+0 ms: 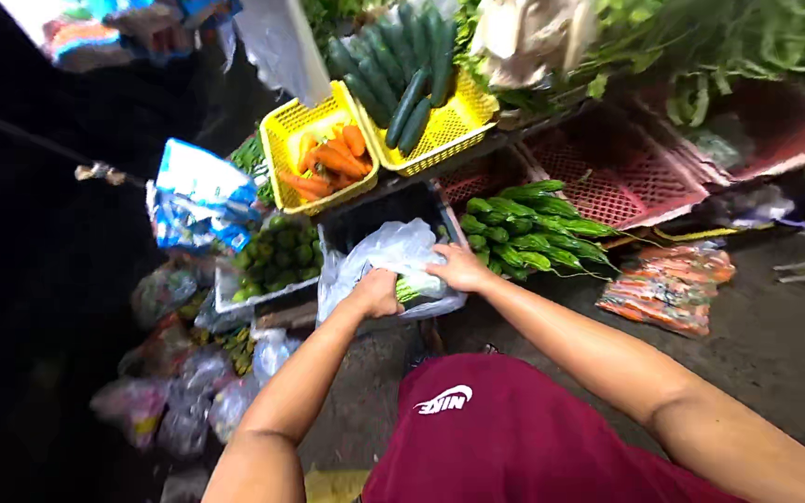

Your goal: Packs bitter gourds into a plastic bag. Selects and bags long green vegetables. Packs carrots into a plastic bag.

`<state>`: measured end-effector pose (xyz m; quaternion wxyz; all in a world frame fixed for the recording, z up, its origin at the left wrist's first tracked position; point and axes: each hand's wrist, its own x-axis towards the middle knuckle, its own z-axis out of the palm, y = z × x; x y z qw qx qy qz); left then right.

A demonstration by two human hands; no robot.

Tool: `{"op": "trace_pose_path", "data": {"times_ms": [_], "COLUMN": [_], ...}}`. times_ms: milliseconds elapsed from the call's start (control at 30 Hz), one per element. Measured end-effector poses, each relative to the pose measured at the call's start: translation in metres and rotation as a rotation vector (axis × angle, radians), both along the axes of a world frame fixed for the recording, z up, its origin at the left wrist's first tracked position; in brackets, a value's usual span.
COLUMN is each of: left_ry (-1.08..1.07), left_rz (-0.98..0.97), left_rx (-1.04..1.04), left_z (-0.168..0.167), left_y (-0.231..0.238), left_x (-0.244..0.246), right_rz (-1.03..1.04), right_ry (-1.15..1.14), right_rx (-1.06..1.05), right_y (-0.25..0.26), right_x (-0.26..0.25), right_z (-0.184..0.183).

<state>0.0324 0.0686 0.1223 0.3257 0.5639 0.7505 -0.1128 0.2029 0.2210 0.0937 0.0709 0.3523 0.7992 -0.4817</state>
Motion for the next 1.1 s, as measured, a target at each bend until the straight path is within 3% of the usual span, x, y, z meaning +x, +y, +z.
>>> {"op": "trace_pose_path", "data": {"times_ms": [100,167,300,500,633,733,867,967,1100], "left_ry": [0.025,0.009,-0.130,-0.280,-0.590,-0.698,-0.589,-0.314,0.081], "left_rz": [0.115,0.259,0.656,1.045,1.125,1.167,1.235,1.388,1.647], "left_rx": [0.055,0.147,0.458,1.069,1.734,2.085,2.389,2.597,2.565], "left_z": [0.019,0.024,0.041,0.047,0.043,0.060,0.085,0.093,0.077], "left_y": [-0.049,-0.090,-0.181,-0.258,-0.307,-0.377,-0.520,-0.612,-0.677], "left_x": [0.018,0.018,0.021,0.008,-0.044,-0.090,-0.133,-0.129,-0.091], "right_rz": [0.052,-0.028,-0.260,-0.155,-0.173,-0.210,-0.306,-0.390,-0.367], "right_ry": [0.047,0.120,0.151,0.130,0.135,0.132,0.151,0.218,0.226], "right_rx": [0.059,0.031,-0.274,-0.306,-0.272,-0.238,-0.223,-0.323,-0.440], "right_y": [-0.024,-0.030,-0.025,-0.081,-0.120,-0.146,-0.182,-0.197,-0.226], "right_x": [-0.014,-0.025,-0.034,-0.050,-0.087,-0.114,-0.153,-0.185,-0.218], "right_z": [0.019,0.017,-0.024,-0.040,-0.039,-0.037,-0.019,-0.012,-0.002]}}
